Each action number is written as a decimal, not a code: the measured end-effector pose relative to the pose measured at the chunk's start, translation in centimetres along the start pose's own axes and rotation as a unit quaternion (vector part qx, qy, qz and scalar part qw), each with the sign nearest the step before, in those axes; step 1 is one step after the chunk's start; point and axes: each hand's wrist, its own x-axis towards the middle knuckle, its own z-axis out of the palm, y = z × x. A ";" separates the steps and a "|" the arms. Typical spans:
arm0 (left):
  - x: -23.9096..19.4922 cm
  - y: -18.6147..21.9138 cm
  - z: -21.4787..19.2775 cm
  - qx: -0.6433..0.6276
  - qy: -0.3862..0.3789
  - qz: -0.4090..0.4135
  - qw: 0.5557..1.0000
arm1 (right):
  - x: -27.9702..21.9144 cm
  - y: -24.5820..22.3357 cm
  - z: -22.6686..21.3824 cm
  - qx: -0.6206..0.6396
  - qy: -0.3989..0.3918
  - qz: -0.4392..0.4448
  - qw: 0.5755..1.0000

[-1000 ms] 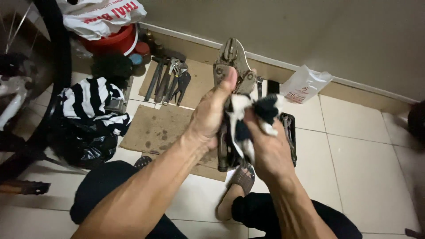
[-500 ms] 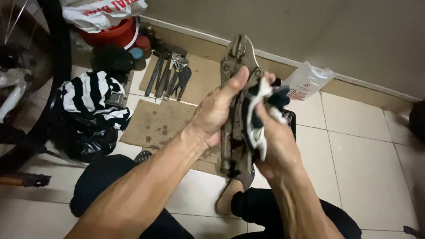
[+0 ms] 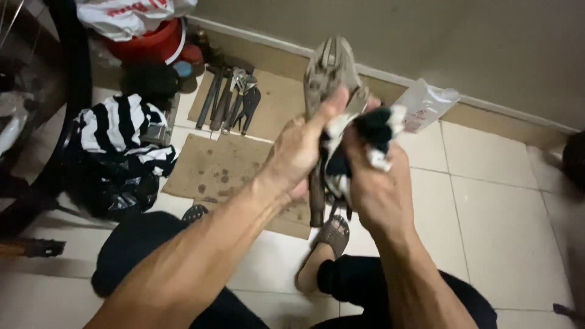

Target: The person sits on the floor and wipes two pairs of pliers with a cloth. They clean the first pair thoroughly, place it on the floor, then pick up a second pair from a tray and wipe it as well.

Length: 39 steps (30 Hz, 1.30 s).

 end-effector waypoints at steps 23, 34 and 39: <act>1.1 2.5 -1.4 -0.118 -0.042 0.104 0.987 | -2.3 2.7 0.2 -0.177 -0.004 -0.045 0.983; 1.0 4.1 -3.0 -0.124 -0.034 0.160 0.979 | -4.7 9.9 -0.3 0.057 -0.026 0.057 0.996; 0.9 4.2 -2.1 -0.096 0.091 0.128 0.983 | -4.5 6.7 -0.4 0.034 0.236 0.130 0.962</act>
